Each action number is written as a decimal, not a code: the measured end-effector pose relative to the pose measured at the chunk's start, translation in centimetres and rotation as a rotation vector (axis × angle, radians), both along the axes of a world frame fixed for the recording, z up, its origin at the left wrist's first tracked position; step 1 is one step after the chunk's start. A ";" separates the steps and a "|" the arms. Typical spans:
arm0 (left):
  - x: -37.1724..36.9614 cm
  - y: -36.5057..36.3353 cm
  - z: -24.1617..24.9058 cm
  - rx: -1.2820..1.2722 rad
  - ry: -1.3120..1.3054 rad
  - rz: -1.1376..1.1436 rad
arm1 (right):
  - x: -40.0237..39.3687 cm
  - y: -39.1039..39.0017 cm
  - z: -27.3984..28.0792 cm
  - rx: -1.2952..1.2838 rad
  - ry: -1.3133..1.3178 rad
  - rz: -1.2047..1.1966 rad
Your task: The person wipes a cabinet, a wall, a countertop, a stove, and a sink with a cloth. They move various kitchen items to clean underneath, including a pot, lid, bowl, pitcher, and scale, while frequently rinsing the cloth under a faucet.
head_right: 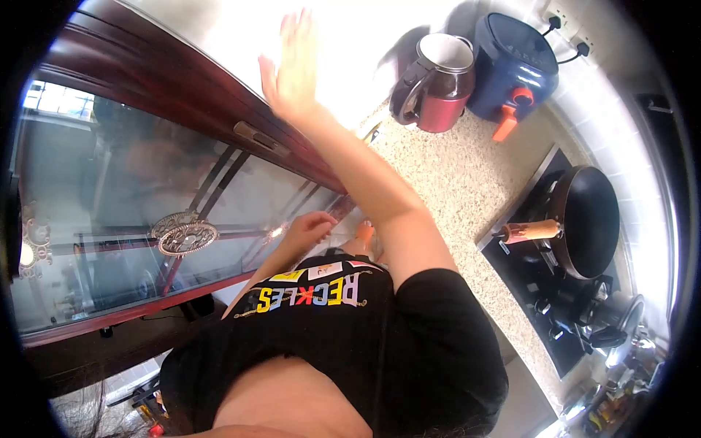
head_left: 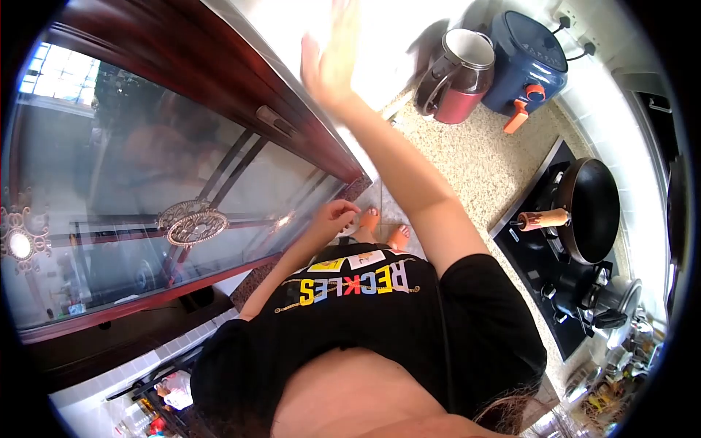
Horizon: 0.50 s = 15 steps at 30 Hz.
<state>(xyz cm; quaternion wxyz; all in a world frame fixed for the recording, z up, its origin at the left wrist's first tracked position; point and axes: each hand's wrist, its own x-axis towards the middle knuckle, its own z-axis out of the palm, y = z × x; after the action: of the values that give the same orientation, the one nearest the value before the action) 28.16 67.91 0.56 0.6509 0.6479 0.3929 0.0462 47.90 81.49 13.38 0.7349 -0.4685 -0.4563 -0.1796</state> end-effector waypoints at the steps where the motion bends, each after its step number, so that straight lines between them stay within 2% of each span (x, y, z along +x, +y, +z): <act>1: -0.2 0.1 -0.8 -0.011 0.003 -0.004 | -1.6 -0.8 -3.7 -0.061 -0.037 0.008; 3: -0.6 0.9 -3.5 -0.216 -0.005 0.069 | -4.0 -2.8 -10.2 -0.490 -0.144 0.026; 5: -0.1 1.7 -5.2 -0.174 -0.025 0.017 | -6.2 -4.9 -15.5 -0.496 -0.053 0.124; 6: 0.2 2.6 -6.4 -0.121 -0.047 -0.027 | -6.6 -5.9 -15.7 -0.499 -0.045 0.109; 7: 0.0 3.9 -11.8 -0.216 -0.160 -0.043 | -6.8 -7.0 -15.9 -0.564 0.021 0.218; 8: 0.8 3.9 -11.0 -0.226 -0.156 -0.052 | -6.9 -7.9 -16.2 -0.631 0.087 0.332; 10: 2.9 4.2 -5.8 0.261 -0.262 -0.116 | -5.9 -9.4 -14.8 -0.622 0.061 0.291; 11: 3.4 4.7 -3.3 0.250 -0.263 -0.118 | -5.0 -11.0 -12.6 -0.803 0.557 0.582; 12: 3.7 5.2 -1.0 0.402 -0.015 -0.204 | -4.2 -12.5 -11.8 -0.947 1.077 0.862; 13: 4.1 6.1 -0.1 0.557 0.232 -0.292 | -3.3 -13.4 -13.3 -0.820 1.172 0.865; 15: 4.5 8.8 -3.9 0.578 0.179 -0.331 | -1.6 -14.8 -15.1 -0.551 1.431 0.887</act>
<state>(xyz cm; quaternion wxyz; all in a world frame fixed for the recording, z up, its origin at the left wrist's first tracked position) 32.68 76.68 -3.37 0.4021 0.8620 0.3086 -0.0078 46.33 66.65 -1.75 0.7071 -0.4090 -0.0539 0.5743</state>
